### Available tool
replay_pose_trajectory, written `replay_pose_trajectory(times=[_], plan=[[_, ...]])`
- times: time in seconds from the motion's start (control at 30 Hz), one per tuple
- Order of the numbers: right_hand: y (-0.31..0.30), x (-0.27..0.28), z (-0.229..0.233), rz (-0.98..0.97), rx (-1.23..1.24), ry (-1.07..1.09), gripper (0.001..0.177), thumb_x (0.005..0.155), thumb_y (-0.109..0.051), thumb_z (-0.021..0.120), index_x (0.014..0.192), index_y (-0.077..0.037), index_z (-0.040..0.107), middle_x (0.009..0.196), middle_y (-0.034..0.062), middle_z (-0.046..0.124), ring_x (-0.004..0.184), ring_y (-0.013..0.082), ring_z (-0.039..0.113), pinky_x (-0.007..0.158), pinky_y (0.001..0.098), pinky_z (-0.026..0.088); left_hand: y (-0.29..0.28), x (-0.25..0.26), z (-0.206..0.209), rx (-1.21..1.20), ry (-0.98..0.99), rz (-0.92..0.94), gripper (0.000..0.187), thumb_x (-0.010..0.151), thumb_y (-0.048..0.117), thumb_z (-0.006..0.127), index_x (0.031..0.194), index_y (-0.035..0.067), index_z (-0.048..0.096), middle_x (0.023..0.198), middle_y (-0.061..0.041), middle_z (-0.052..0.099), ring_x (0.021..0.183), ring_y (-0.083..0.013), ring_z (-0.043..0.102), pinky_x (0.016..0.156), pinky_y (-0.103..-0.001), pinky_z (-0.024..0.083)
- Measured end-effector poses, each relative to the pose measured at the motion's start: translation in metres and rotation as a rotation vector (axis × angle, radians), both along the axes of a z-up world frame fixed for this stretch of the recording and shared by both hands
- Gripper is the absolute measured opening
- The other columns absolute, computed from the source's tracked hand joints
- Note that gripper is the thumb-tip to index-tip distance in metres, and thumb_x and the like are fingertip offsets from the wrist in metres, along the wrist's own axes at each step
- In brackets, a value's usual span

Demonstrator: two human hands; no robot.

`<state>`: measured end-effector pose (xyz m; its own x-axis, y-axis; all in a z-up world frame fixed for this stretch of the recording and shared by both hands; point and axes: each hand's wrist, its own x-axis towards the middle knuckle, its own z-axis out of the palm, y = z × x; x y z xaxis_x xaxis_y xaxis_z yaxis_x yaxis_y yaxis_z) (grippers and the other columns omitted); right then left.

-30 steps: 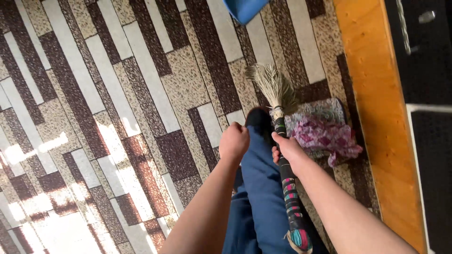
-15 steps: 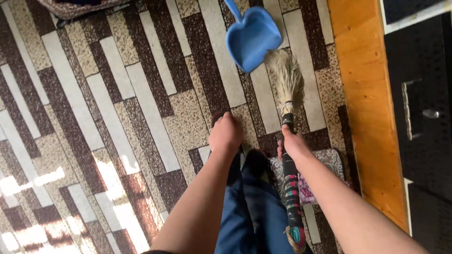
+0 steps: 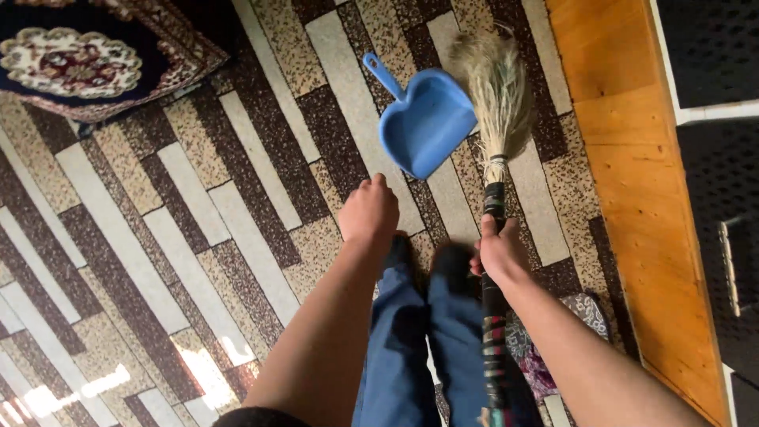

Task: The person sweeps a tiled floor with a traditional straw broom, moving debris toward a corner. They then pick up a dustpan and a second broom, and sweep the collected debris into the dustpan.

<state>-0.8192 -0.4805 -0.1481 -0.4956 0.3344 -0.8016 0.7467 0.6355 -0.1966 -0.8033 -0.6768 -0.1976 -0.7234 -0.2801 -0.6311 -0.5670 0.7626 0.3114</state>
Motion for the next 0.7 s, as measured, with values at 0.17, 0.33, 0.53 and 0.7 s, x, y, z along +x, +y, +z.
replay_pose_trajectory(times=[0.17,0.33,0.53,0.7], plan=[[-0.013,-0.02,0.014,0.122,0.033,-0.001,0.053,0.104,-0.043,0.026,0.129,0.003,0.037,0.07,0.0146,0.062,0.052,0.0251,0.065,0.055,0.0394,0.054,-0.001,-0.026,-0.048,-0.093,0.071,-0.087,0.018,0.091,0.02,0.046,0.101,0.01,0.057,0.095,-0.011,0.066,0.087,-0.0347,0.07,0.071,-0.048,0.059],[-0.014,-0.045,-0.009,0.241,0.014,0.003,0.057,0.103,-0.045,0.028,0.135,0.002,0.035,0.094,0.0302,0.064,0.083,0.0443,0.069,0.065,0.0528,0.055,-0.01,-0.061,-0.107,-0.27,0.184,-0.182,0.018,0.089,0.026,0.051,0.1,0.014,0.06,0.093,-0.008,0.068,0.089,-0.0304,0.069,0.071,-0.043,0.059],[0.004,-0.051,-0.056,0.315,0.075,0.043,0.053,0.1,-0.048,0.033,0.13,-0.005,0.041,0.094,0.0303,0.066,0.089,0.0469,0.068,0.07,0.0547,0.054,-0.006,-0.068,-0.129,-0.133,0.044,-0.098,0.02,0.091,0.015,0.046,0.106,0.012,0.06,0.098,-0.009,0.067,0.094,-0.0321,0.069,0.074,-0.046,0.059],[0.004,-0.05,-0.087,0.313,0.019,0.111,0.05,0.101,-0.043,0.037,0.13,-0.003,0.042,0.093,0.0331,0.065,0.086,0.0487,0.067,0.065,0.0556,0.054,0.016,-0.013,-0.153,-0.019,-0.229,0.165,0.02,0.089,0.014,0.048,0.107,0.01,0.053,0.106,-0.013,0.063,0.098,-0.0354,0.067,0.079,-0.05,0.058]])
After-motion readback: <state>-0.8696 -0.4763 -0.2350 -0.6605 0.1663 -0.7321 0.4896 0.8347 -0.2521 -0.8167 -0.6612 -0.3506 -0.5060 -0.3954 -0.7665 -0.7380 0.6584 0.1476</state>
